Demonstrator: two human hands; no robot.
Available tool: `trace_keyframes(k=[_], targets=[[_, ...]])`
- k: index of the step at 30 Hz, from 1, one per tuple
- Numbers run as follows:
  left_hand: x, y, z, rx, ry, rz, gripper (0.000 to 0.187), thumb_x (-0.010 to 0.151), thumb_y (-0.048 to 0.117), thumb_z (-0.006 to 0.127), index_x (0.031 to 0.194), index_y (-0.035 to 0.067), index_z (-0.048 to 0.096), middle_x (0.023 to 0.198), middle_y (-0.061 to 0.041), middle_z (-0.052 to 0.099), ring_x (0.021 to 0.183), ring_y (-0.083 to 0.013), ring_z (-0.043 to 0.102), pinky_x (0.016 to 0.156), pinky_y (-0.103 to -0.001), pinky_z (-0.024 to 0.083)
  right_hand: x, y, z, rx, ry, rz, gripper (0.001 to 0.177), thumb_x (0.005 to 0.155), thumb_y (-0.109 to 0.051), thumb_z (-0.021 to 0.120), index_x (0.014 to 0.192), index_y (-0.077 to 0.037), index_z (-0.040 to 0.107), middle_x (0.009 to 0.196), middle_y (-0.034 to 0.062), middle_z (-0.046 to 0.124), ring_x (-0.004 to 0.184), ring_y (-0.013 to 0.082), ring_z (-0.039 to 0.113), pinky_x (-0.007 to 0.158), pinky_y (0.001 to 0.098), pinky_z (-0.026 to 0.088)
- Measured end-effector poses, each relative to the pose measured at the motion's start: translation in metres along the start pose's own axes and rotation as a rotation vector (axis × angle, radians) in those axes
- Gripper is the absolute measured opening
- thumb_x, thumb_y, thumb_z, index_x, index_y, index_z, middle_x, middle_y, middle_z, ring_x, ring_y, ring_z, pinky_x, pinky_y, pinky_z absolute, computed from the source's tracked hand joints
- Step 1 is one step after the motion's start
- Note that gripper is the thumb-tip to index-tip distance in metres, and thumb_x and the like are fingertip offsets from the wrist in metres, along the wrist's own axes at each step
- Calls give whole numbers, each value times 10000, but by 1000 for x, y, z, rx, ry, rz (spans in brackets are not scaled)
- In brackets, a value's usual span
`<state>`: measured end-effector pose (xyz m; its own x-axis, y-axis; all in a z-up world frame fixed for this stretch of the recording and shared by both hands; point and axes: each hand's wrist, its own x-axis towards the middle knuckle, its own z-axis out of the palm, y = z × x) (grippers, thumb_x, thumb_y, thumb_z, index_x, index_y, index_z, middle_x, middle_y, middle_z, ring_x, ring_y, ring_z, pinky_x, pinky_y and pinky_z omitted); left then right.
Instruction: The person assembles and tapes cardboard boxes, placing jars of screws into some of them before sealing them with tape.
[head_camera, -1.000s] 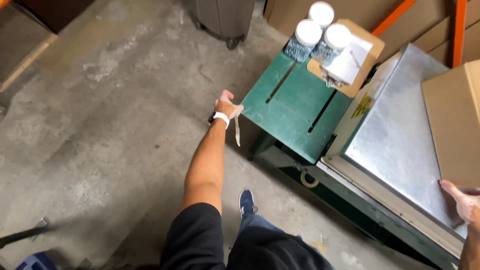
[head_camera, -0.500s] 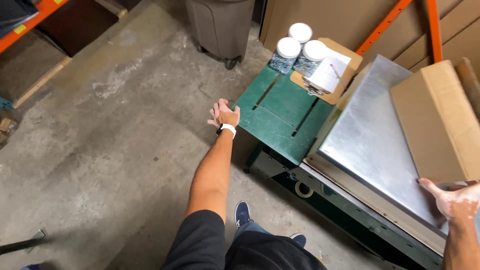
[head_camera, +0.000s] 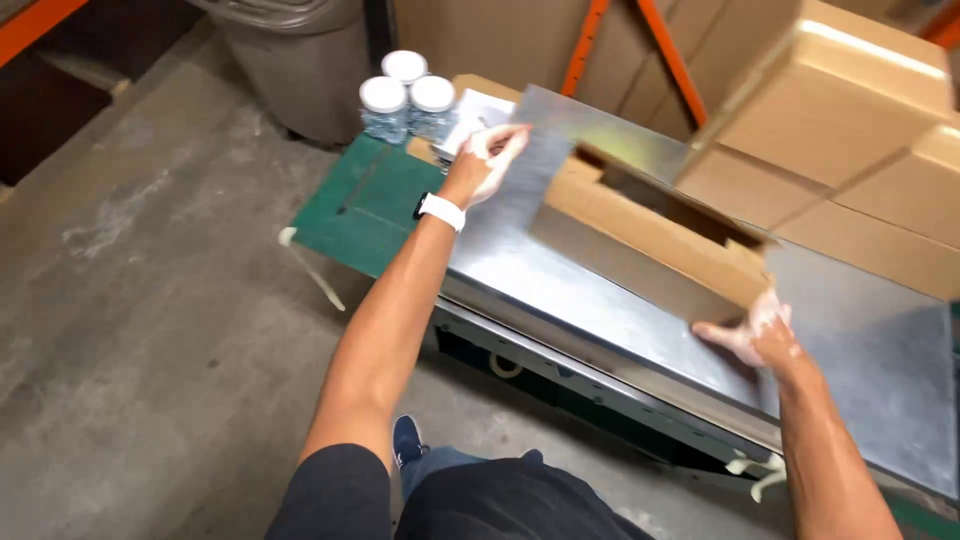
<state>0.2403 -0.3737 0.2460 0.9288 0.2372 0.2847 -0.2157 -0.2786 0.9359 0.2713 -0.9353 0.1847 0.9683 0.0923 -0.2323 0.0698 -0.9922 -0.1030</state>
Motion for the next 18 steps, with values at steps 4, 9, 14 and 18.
trace_keyframes(k=[4,9,14,18], targets=[[20,-6,63,-299,-344,-282,713,917,238,860,1591,170,639,1575,-42,701,1475,-156,627,1194,-309,559,11,55,-51,545,326,-584,486,921,-50,675,1384,-139,794,1481,67,781,1344,193,715,1021,335,514],[35,3,81,-13,-291,-250,297,958,461,804,1068,185,785,1081,57,768,1005,-66,683,902,-242,516,-26,-45,-141,555,18,-490,294,1112,-97,635,1246,-142,892,983,60,833,875,142,716,740,280,521],[74,-85,97,373,-218,-377,737,934,851,704,1159,170,870,1142,-177,847,1151,-348,806,985,-477,639,-42,-109,-137,300,-239,-633,377,958,-298,794,1317,-239,893,1045,155,898,1049,344,839,983,506,645],[77,-95,103,571,-195,-463,854,873,888,670,1327,181,819,1274,-145,825,1295,-362,758,1104,-495,611,-49,-111,-74,-163,237,-841,308,1061,-504,610,981,-277,803,920,9,780,1139,268,744,1031,503,537]])
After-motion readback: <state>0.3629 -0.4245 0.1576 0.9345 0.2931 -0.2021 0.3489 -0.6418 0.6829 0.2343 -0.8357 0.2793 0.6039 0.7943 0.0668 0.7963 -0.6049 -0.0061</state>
